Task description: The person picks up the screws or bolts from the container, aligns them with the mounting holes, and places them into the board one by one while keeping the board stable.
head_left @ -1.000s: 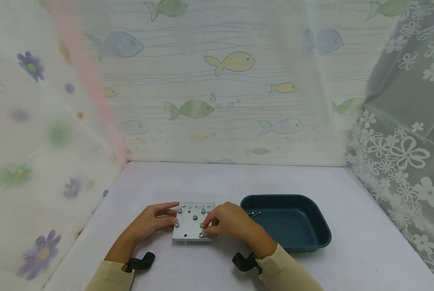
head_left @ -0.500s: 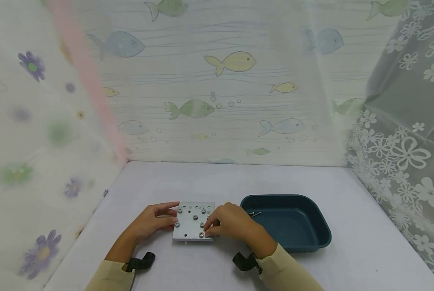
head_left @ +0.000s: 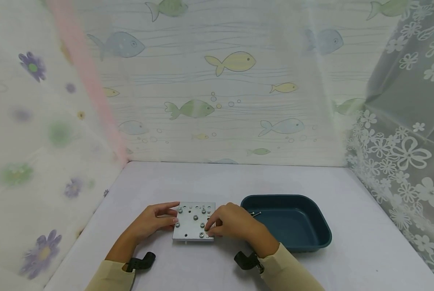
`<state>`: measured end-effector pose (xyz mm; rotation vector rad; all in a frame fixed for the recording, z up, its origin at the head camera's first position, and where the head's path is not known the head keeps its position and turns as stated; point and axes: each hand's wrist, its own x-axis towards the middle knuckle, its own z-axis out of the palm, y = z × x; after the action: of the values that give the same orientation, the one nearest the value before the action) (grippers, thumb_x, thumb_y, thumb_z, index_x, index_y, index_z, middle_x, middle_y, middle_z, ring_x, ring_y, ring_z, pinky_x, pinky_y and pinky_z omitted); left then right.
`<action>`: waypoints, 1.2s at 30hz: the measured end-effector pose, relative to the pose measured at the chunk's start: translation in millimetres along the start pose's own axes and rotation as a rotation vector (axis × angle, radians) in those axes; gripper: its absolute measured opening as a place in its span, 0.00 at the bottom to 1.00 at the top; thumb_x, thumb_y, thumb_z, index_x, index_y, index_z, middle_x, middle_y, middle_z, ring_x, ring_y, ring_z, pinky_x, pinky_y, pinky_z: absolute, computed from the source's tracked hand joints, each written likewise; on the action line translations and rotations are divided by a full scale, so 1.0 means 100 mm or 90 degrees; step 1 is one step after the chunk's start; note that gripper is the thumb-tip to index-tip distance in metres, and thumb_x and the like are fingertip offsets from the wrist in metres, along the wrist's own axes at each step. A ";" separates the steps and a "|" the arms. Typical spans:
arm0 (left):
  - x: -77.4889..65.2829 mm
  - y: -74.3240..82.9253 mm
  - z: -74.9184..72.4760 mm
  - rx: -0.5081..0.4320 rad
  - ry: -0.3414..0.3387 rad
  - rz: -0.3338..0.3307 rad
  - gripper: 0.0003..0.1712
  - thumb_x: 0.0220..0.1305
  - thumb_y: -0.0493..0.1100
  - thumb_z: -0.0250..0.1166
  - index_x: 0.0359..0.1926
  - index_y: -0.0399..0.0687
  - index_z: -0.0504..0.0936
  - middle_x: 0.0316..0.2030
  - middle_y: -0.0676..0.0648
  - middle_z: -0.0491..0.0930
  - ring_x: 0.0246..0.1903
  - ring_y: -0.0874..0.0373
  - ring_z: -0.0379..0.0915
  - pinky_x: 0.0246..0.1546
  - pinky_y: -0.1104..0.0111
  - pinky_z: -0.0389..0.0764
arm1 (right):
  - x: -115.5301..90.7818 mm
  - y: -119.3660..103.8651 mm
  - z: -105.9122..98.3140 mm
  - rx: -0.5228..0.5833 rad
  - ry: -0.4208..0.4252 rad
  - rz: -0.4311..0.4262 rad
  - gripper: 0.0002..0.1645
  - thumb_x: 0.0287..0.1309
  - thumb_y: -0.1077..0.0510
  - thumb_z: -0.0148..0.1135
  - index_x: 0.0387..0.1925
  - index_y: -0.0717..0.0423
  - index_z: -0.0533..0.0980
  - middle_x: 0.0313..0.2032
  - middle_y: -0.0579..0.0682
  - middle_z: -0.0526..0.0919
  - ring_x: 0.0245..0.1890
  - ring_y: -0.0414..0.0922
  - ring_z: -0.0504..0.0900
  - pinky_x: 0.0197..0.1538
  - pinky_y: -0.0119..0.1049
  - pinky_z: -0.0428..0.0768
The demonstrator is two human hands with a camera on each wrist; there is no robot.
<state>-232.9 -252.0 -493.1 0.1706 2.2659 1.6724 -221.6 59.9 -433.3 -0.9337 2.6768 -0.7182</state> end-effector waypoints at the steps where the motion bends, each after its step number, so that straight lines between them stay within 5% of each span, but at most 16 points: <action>1: 0.00 0.00 0.00 0.000 0.000 0.000 0.40 0.60 0.48 0.78 0.72 0.53 0.75 0.59 0.38 0.80 0.51 0.50 0.83 0.47 0.63 0.89 | -0.01 0.00 -0.01 0.000 -0.003 0.000 0.07 0.58 0.50 0.77 0.38 0.32 0.91 0.19 0.27 0.79 0.22 0.31 0.75 0.24 0.28 0.70; 20: 0.00 0.01 0.01 0.013 0.011 -0.009 0.40 0.60 0.49 0.78 0.72 0.55 0.75 0.58 0.40 0.81 0.49 0.51 0.85 0.47 0.63 0.89 | -0.08 0.03 -0.30 0.028 0.019 -0.043 0.07 0.61 0.47 0.75 0.41 0.37 0.90 0.25 0.28 0.82 0.26 0.33 0.77 0.27 0.28 0.75; 36: 0.00 0.01 0.02 0.012 0.010 -0.012 0.40 0.60 0.49 0.78 0.72 0.55 0.75 0.58 0.40 0.80 0.49 0.51 0.85 0.47 0.63 0.89 | -0.28 0.38 -0.69 0.076 0.040 -0.005 0.06 0.65 0.48 0.72 0.42 0.31 0.89 0.28 0.33 0.84 0.28 0.38 0.80 0.31 0.34 0.82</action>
<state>-231.9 -250.2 -492.9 0.1415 2.2873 1.6497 -244.3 129.5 -392.3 -0.9066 2.6504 -0.9133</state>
